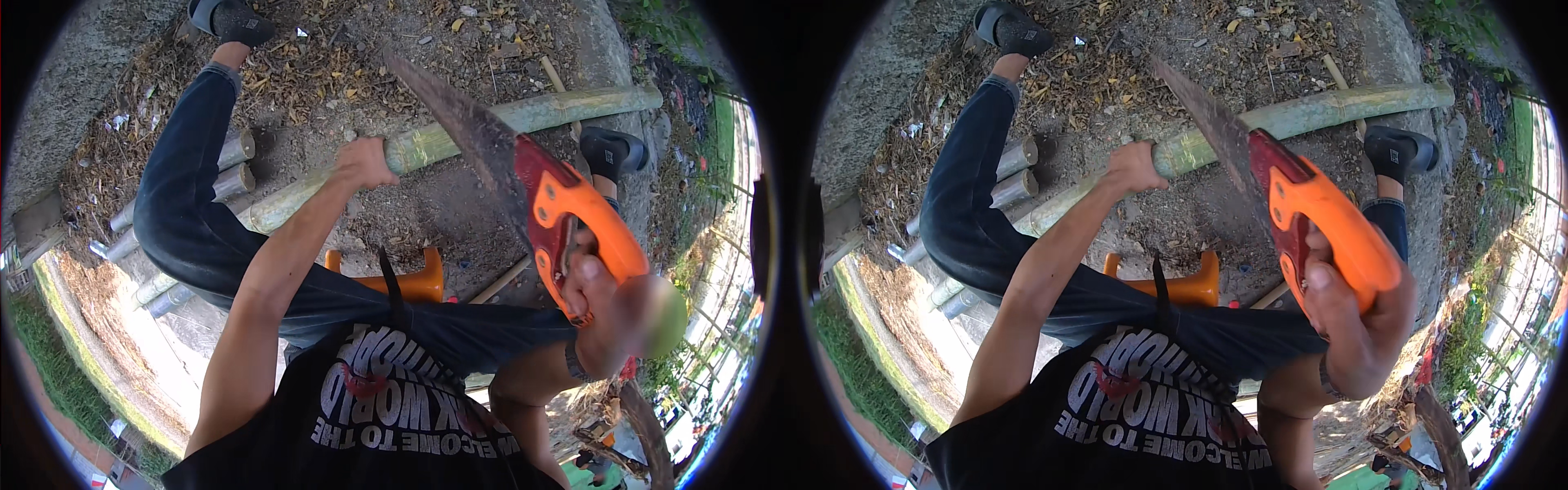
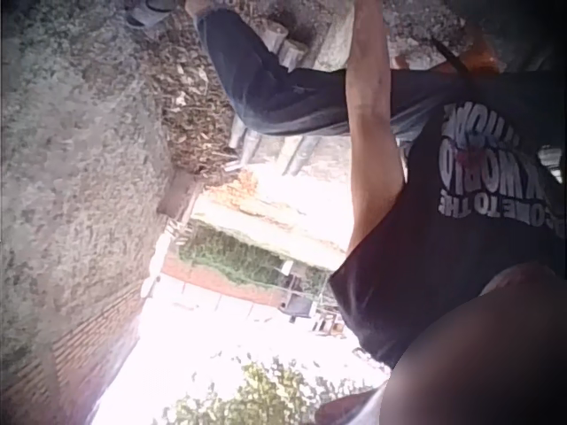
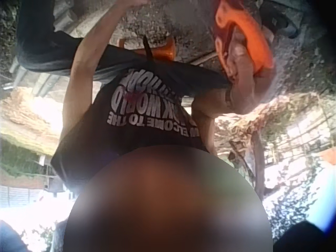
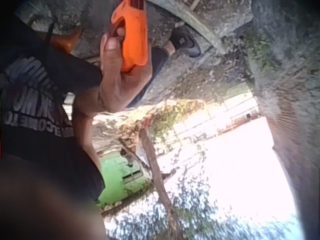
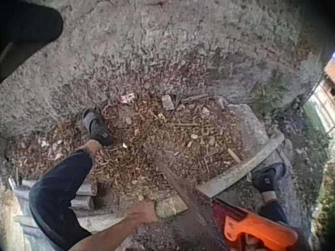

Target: Sawing through a piece of bamboo on the ground using a hand saw.

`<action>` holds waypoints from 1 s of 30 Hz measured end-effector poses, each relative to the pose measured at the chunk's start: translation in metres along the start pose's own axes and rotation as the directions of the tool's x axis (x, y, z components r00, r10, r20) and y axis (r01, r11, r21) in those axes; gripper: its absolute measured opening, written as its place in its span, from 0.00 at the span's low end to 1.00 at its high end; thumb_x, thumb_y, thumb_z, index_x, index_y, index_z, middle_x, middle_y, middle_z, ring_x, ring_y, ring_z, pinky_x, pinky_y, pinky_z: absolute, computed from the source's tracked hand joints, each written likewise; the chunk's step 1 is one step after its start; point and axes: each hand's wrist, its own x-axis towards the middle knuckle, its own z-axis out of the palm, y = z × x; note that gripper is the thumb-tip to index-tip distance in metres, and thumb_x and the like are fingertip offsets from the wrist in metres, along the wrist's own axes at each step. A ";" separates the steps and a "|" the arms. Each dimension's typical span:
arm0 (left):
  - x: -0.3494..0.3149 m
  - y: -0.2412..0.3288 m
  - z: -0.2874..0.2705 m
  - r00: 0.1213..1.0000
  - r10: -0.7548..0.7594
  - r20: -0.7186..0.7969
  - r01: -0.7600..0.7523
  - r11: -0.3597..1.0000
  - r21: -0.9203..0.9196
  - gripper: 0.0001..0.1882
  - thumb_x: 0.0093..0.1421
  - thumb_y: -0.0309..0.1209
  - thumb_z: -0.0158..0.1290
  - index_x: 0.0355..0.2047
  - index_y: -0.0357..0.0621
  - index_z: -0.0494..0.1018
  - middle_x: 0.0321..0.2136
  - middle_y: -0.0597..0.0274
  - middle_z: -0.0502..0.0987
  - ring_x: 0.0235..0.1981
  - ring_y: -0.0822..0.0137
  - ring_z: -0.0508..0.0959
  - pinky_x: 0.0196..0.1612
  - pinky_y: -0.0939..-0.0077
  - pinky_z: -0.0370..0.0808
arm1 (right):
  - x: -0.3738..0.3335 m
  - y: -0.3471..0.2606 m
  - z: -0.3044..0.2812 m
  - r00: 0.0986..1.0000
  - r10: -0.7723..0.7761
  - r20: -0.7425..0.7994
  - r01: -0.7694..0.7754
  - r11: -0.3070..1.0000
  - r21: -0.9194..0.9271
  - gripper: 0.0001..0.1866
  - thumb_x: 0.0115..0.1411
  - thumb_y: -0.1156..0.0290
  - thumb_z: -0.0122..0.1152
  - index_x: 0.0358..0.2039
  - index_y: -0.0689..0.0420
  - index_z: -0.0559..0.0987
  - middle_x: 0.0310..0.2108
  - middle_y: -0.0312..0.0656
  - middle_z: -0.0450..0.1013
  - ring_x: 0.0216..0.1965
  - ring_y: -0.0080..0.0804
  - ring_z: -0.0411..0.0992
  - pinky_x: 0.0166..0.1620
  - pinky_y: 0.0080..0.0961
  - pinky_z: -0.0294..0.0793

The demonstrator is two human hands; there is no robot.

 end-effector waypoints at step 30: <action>0.013 -0.015 -0.035 0.980 0.028 -0.197 -0.001 0.991 0.137 0.54 0.43 0.58 0.73 0.65 0.40 0.69 0.47 0.44 0.85 0.49 0.48 0.85 0.56 0.54 0.82 | -0.017 0.203 0.041 0.966 -0.249 0.069 0.256 0.881 -0.399 0.06 0.60 0.73 0.68 0.30 0.59 0.80 0.18 0.41 0.70 0.15 0.35 0.71 0.24 0.30 0.69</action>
